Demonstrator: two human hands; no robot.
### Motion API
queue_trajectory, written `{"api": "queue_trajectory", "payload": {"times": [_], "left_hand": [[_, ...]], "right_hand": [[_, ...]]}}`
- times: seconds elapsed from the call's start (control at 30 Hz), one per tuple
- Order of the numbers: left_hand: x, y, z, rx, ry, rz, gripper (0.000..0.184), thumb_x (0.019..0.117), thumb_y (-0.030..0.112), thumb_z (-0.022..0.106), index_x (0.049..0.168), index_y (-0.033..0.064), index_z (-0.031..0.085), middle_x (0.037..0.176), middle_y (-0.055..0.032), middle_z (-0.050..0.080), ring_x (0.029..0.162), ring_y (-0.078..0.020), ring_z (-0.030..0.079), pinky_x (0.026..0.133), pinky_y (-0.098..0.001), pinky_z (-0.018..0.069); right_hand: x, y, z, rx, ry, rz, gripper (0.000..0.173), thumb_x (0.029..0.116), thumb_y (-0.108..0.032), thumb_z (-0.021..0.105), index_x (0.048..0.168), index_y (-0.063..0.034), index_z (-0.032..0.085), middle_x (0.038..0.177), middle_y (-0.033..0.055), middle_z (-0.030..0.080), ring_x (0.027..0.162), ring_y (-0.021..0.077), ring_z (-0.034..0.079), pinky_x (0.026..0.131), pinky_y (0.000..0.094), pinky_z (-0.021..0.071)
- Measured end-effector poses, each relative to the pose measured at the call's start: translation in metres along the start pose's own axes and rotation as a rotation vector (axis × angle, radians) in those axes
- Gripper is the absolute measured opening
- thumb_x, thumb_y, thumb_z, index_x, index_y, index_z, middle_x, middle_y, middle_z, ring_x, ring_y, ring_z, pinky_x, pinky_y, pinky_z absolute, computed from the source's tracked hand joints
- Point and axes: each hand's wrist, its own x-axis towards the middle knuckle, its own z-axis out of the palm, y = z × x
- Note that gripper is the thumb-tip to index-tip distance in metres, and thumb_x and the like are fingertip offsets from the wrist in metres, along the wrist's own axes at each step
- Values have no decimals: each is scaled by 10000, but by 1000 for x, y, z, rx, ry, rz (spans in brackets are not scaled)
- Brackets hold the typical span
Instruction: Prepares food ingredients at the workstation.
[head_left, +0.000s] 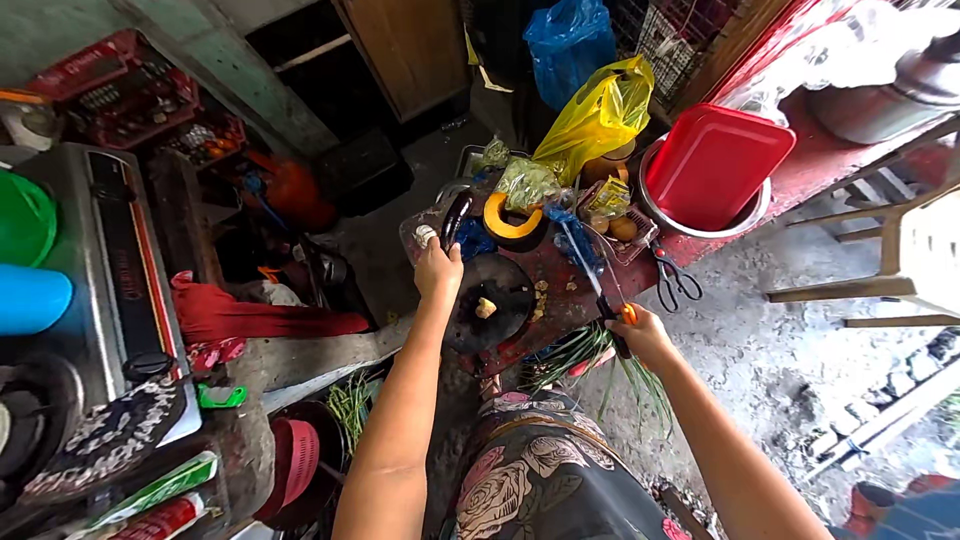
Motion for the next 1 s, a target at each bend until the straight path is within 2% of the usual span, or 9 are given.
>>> {"api": "queue_trajectory", "payload": {"times": [0.07,0.13,0.33,0.47,0.57,0.67,0.77,0.87,1.0], "left_hand": [[2,-5,2,8,-19,-9,503,1070,385,519,1373,-16,551,1258,-296,641,1179,-466,628,965,-648,487],[8,-8,5,38,-67,-22,516,1067,397,520,1366,-21,565,1253,-301,642,1193,-465,622,984,-642,483],[20,-8,12,121,-155,-14,541,1046,412,549,1353,-33,584,1278,-291,635,1237,-451,599,1023,-638,457],[23,-4,6,162,-169,-59,555,1033,441,571,1369,1,589,1314,-271,625,1245,-429,602,995,-626,482],[28,-9,7,148,-134,-62,584,1012,436,616,1393,-4,566,1351,-271,600,1248,-432,596,993,-633,482],[30,-13,10,149,-107,-52,588,1016,429,613,1414,0,557,1392,-261,578,1270,-427,582,1012,-626,473],[32,-17,13,126,-73,-30,593,1002,418,642,1427,15,549,1403,-251,574,1277,-420,580,1023,-617,472],[34,-23,18,71,-32,5,602,973,361,695,1458,56,509,1363,-244,604,1231,-421,610,995,-620,488],[37,-28,22,43,-21,48,504,988,314,680,1400,49,564,1302,-245,634,1199,-415,625,986,-612,492]], "right_hand": [[-4,2,-5,177,-29,48,326,949,-83,689,1250,3,600,906,62,644,633,90,563,559,258,484],[-6,1,-9,325,-68,95,275,964,-43,655,1228,-10,584,813,22,622,515,53,499,454,206,431],[-4,4,-12,455,-129,112,239,975,-31,614,1212,-30,579,767,-3,625,481,41,489,435,191,435],[-6,3,-12,324,-101,33,296,934,-34,667,1220,-11,595,838,10,643,547,43,539,479,195,456],[-10,2,-10,82,-71,-73,365,924,-116,703,1257,2,611,972,69,675,736,93,623,662,273,530],[-22,-4,-12,-223,-31,-134,396,952,-185,695,1268,42,622,1037,233,690,934,337,679,871,544,533],[-39,-5,-12,-443,-3,-218,371,973,-191,671,1251,51,638,1091,282,696,1017,468,679,893,676,497],[-47,2,-8,-622,37,-323,349,954,-130,667,1258,42,652,1154,277,700,1009,481,702,829,675,529],[-43,3,8,-694,74,-278,350,954,-105,646,1276,32,637,1191,278,684,1021,474,702,825,645,544]]}}
